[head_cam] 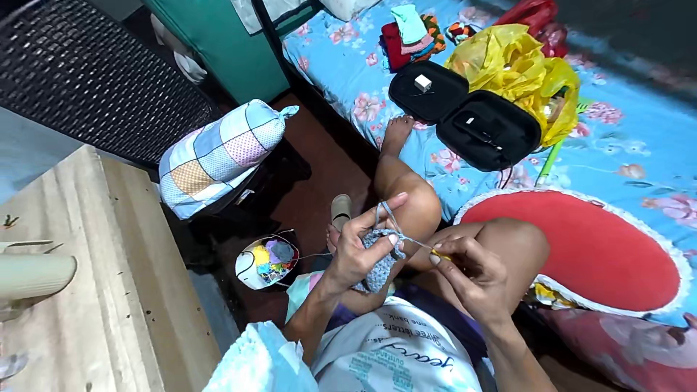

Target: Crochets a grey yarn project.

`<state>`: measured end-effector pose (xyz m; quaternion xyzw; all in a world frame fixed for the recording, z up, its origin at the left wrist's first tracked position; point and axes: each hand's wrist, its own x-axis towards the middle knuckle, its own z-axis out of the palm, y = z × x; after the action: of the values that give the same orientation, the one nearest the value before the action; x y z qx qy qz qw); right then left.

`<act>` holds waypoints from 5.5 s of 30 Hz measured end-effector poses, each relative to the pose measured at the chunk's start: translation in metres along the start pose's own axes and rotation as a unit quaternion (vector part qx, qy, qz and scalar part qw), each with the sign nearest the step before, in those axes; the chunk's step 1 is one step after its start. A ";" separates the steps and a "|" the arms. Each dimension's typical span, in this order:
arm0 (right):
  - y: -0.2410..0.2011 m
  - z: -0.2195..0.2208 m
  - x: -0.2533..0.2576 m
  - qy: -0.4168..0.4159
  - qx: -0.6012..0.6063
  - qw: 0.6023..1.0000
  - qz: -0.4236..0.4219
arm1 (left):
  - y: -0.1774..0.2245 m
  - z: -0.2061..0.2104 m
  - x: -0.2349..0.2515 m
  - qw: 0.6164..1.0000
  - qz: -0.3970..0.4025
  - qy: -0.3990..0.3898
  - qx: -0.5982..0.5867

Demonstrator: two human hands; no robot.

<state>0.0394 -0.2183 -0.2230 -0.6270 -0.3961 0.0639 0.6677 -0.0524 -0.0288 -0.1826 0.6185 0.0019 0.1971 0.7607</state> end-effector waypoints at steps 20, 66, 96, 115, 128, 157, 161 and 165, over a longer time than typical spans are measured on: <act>-0.008 0.014 0.003 0.033 0.024 0.999 0.021 | -0.002 0.019 -0.006 0.999 0.024 0.022 -0.007; 0.008 0.009 0.019 0.020 0.298 0.941 0.160 | 0.004 -0.039 0.008 0.989 -0.014 -0.104 -0.102; -0.014 -0.014 0.021 -0.056 -0.248 0.965 -0.067 | 0.009 0.031 0.003 0.989 -0.052 0.132 0.040; -0.019 0.017 0.023 0.029 -0.123 0.992 -0.030 | 0.001 0.031 0.000 0.990 0.038 0.099 0.094; -0.024 -0.006 0.031 -0.040 0.155 0.967 0.200 | -0.009 0.029 -0.001 0.978 0.083 0.070 0.180; 0.007 -0.005 0.009 -0.023 0.098 0.994 0.053 | -0.006 0.006 0.004 1.000 -0.009 0.011 -0.003; 0.001 -0.006 0.012 -0.039 0.121 0.987 0.097 | -0.015 0.016 0.001 0.978 0.085 0.005 0.192; -0.017 0.001 0.018 -0.021 0.129 0.974 0.183 | -0.033 0.025 -0.004 0.910 0.202 0.009 0.363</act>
<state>0.0441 -0.2107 -0.1998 -0.5960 -0.2767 0.2488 0.7115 -0.0404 -0.0585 -0.2091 0.8375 -0.0444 0.3376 0.4275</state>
